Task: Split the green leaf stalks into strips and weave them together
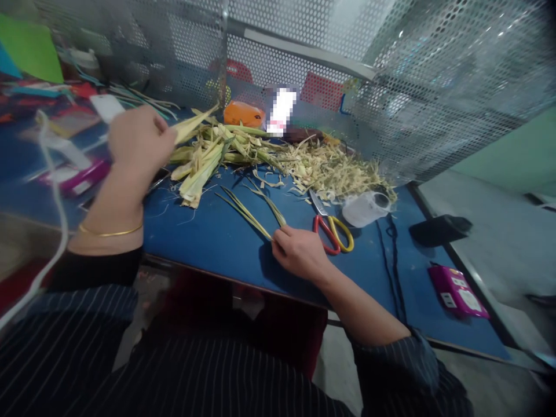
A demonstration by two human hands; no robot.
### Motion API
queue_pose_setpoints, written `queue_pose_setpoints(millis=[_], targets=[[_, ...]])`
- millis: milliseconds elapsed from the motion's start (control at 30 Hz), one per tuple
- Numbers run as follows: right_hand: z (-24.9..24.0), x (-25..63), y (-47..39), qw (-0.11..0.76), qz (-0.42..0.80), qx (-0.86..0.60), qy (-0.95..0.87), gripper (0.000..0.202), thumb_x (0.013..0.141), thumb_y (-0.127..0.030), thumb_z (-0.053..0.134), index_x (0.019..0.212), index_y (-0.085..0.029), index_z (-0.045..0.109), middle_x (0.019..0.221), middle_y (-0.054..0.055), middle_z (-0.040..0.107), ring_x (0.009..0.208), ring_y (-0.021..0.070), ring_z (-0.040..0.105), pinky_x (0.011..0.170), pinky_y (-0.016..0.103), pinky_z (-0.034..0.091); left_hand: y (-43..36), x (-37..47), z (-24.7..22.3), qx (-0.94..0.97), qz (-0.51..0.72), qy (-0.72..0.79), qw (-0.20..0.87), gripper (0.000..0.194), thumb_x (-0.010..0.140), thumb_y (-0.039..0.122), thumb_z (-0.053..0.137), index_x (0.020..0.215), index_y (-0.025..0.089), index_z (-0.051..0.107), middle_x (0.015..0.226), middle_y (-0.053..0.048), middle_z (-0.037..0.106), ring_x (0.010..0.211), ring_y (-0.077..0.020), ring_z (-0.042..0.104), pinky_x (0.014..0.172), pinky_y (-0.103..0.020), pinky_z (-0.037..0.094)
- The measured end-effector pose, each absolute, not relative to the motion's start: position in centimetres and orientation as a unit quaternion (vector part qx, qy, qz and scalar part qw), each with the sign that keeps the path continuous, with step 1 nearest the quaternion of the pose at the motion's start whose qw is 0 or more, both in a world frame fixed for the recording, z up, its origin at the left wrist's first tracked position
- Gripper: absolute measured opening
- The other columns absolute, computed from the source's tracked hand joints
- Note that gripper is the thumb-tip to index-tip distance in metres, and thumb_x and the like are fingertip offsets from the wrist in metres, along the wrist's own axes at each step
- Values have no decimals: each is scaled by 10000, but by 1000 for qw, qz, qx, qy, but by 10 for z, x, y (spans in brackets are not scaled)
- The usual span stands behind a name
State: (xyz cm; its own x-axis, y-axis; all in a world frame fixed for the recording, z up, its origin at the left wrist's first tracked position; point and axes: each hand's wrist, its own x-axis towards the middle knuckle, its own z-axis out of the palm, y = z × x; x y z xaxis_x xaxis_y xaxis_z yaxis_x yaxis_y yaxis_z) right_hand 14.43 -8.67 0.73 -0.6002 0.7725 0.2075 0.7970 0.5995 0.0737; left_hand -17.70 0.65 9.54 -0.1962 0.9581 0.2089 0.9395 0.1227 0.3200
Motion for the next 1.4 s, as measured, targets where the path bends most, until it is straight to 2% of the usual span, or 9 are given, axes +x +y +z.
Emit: queue_pose_setpoints(millis=[100,267,467,633,767,900,1100,1300,1400], targets=[[10,147,-85,113,-44,-440,-890,338,954,-399,411,808,-188,630,792,38,651,659,133,563,560,291,251,33,-170,86,610,201,766,-25,439,859,421,445,1044,100,680,1080,-131,685,993,-280,567,905,-396,420],[6,155,-65,176,-27,-604,-777,335,876,-517,535,935,-198,619,902,50,663,714,161,589,558,276,274,60,-174,71,566,214,795,-46,471,847,458,465,1058,104,692,1139,-154,674,1064,-324,562,920,-422,401],[-4,157,-45,124,44,-648,-750,137,852,-304,541,759,-211,576,792,38,663,708,175,582,560,276,256,50,-170,63,588,256,763,-76,504,879,479,463,1206,122,603,1256,-111,620,1119,-278,531,973,-385,357],[-2,166,-40,203,67,-658,-722,171,851,-339,536,741,-210,563,689,7,629,634,153,540,580,267,295,25,-167,66,618,299,718,-114,365,910,327,423,1115,155,671,1135,-71,673,1018,-221,559,894,-334,369],[-3,169,-38,175,4,-667,-724,189,849,-379,556,761,-213,576,734,20,641,665,168,548,569,275,261,13,-168,64,656,242,713,-53,367,851,435,509,953,171,742,884,-87,714,817,-229,590,689,-314,370],[-3,169,-41,176,-25,-656,-733,334,861,-540,534,828,-214,595,826,38,662,723,183,580,573,281,272,16,-172,49,665,182,724,-10,347,735,517,621,784,195,739,750,-93,678,746,-255,588,645,-325,353],[-8,171,-42,223,-46,-627,-745,350,875,-549,524,879,-208,604,853,40,667,731,181,595,591,282,311,31,-175,32,706,180,678,101,233,612,426,714,560,211,641,582,-52,575,665,-230,556,624,-308,318],[-9,171,-44,285,-64,-587,-755,233,865,-434,587,881,-205,624,844,49,671,715,181,596,632,287,376,20,-171,60,698,238,670,87,182,679,318,660,582,188,577,604,-36,566,608,-181,505,617,-302,318],[5,166,-43,329,-31,-558,-762,178,874,-374,566,850,-213,638,820,48,663,735,186,595,691,300,415,19,-159,70,686,315,642,132,192,697,338,682,647,175,594,605,-20,562,590,-155,497,611,-293,339]])
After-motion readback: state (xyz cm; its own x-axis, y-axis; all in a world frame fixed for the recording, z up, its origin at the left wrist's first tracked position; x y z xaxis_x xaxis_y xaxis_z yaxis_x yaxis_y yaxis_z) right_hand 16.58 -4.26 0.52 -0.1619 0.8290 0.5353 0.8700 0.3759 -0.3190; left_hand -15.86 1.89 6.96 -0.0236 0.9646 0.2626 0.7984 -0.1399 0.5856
